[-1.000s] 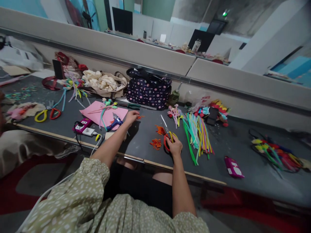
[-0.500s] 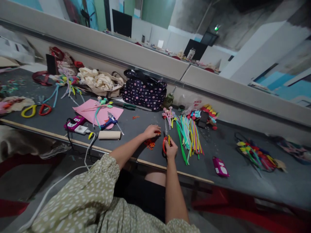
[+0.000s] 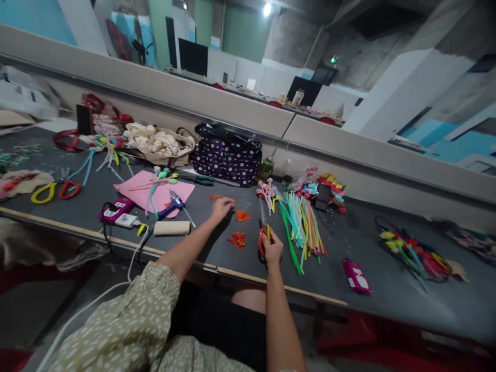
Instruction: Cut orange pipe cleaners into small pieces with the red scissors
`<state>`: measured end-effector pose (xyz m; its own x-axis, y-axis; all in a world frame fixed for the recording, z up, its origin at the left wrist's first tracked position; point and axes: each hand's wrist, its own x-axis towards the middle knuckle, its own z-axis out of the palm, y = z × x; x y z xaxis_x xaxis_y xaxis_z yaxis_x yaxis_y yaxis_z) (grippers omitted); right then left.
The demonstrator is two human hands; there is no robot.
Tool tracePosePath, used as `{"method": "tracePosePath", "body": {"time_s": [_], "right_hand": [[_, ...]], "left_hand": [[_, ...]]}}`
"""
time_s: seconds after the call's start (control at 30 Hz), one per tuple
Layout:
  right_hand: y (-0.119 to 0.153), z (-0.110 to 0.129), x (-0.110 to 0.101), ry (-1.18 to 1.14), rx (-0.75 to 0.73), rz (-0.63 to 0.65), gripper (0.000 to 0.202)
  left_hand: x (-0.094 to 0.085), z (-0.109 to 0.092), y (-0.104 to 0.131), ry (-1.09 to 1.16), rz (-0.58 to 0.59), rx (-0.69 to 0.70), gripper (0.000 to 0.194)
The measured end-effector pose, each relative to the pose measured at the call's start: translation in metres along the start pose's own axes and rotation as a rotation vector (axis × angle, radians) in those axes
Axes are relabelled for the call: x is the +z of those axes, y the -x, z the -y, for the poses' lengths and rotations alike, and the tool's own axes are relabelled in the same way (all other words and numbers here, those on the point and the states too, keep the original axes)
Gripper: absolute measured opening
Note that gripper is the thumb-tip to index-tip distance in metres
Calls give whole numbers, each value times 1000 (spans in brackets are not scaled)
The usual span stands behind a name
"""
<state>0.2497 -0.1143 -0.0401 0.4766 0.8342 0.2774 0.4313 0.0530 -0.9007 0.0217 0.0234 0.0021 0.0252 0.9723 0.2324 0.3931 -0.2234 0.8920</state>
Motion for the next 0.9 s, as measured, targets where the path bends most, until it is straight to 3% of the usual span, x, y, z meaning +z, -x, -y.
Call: {"method": "tracePosePath", "body": {"time_s": [0.13,0.2,0.33,0.53,0.7,0.8,0.9], "right_hand": [[0,3,0,60,23,19,61],[1,4,-1,79,20,28,62],[1,4,0,69,-26,13,60],[1,1,2,90,-106,-26,56],[3,-3,3,233,-195,-12,57],[6,-5,4,340,-309,-26,59],[10,-2,6,436,-488,-1,54]], "left_hand": [[-13,-1,9,-256,28,-60,15],[-9,-2,14,-308,92,-62,13],[1,-2,17,-424,37,-70,20],[-2,4,7,-556,121,-58,12],[-2,6,13,-312,28,-13,8],[-2,6,25,59,-57,-19,7],[-4,7,36,505,-72,-116,16]]}}
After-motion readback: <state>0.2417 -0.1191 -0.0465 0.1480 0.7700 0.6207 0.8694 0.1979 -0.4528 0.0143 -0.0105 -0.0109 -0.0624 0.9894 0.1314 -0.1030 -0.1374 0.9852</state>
